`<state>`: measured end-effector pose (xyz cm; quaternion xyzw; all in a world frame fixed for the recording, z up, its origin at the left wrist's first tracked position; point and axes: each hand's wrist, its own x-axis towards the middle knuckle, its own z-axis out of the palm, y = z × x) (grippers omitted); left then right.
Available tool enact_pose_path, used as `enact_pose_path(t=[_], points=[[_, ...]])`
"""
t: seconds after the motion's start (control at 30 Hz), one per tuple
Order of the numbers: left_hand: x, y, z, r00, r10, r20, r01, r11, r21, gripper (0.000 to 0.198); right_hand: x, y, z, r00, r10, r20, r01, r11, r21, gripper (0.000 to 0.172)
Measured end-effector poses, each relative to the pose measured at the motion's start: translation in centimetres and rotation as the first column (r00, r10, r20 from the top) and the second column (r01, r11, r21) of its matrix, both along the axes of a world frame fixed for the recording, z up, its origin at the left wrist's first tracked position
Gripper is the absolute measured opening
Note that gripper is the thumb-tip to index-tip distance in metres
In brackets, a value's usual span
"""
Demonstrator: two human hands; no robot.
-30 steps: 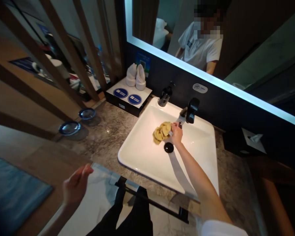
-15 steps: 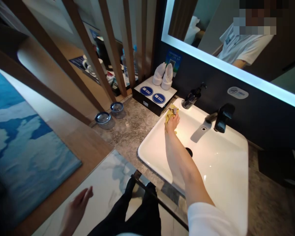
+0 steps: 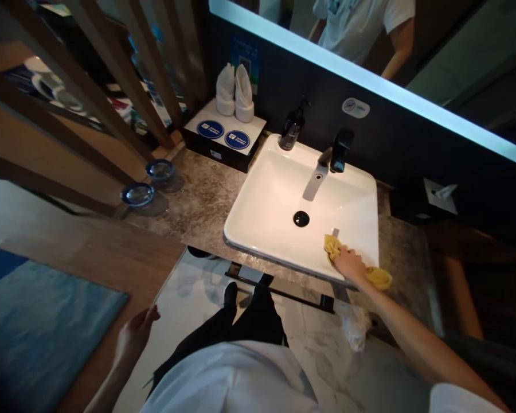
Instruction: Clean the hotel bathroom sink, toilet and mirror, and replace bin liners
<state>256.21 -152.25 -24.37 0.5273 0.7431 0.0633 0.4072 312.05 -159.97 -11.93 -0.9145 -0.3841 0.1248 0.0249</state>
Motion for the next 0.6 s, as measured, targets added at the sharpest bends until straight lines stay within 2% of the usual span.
enact_pose_path(t=[0.03,0.1,0.17,0.23,0.27,0.33,0.37,0.4,0.43,0.5,0.53,0.57,0.6], points=[[-0.8,-0.1,-0.3,1.000,0.021,-0.015,-0.021,1.000,-0.008,0.045,-2.7,1.9,0.5,0.998,-0.013,-0.057,0.016,0.999,0.052,0.020],[-1.4,0.1,-0.7,0.999,0.031,-0.019,-0.031,0.999,-0.008,0.045,-9.6,7.1,1.1,0.981,0.068,-0.181,-0.040,0.987,0.154,0.029],[-0.6,0.9,-0.6,1.000,-0.012,0.009,0.012,1.000,0.019,0.045,-17.0,12.1,1.0,0.966,0.147,-0.212,-0.098,0.969,0.226,0.028],[1.3,2.3,0.1,0.996,-0.083,0.033,0.080,0.994,0.071,0.045,-23.4,15.3,0.2,0.949,0.249,-0.195,-0.177,0.929,0.325,0.027],[2.6,3.2,0.7,0.992,-0.122,0.040,0.118,0.988,0.095,0.046,-26.1,16.2,-0.6,0.922,0.353,-0.160,-0.267,0.878,0.398,0.029],[5.2,4.8,2.1,0.982,-0.185,0.044,0.178,0.976,0.126,0.046,-29.9,16.6,-3.0,0.796,0.601,-0.071,-0.489,0.708,0.509,0.029],[6.5,5.6,2.8,0.974,-0.221,0.043,0.213,0.967,0.138,0.046,-30.9,16.5,-4.5,0.719,0.693,-0.053,-0.569,0.631,0.527,0.027],[7.6,6.2,3.4,0.963,-0.265,0.044,0.256,0.955,0.152,0.046,-31.3,16.1,-6.0,0.664,0.745,-0.067,-0.611,0.592,0.525,0.027],[8.5,6.6,3.8,0.948,-0.315,0.040,0.306,0.939,0.159,0.046,-30.9,15.4,-7.4,0.641,0.759,-0.112,-0.616,0.596,0.515,0.027],[9.5,7.0,4.1,0.912,-0.410,0.015,0.403,0.901,0.163,0.046,-28.0,12.6,-9.7,0.661,0.720,-0.209,-0.559,0.660,0.502,0.026],[9.5,6.9,3.9,0.893,-0.451,0.003,0.445,0.882,0.154,0.046,-25.6,10.2,-10.2,0.697,0.679,-0.233,-0.511,0.697,0.503,0.024],[9.3,6.6,3.6,0.879,-0.477,-0.006,0.473,0.870,0.137,0.046,-22.6,7.2,-10.4,0.746,0.620,-0.244,-0.452,0.740,0.498,0.023],[8.9,6.3,3.1,0.870,-0.493,-0.014,0.492,0.864,0.111,0.046,-19.3,3.4,-10.0,0.837,0.493,-0.239,-0.345,0.813,0.469,0.022]])
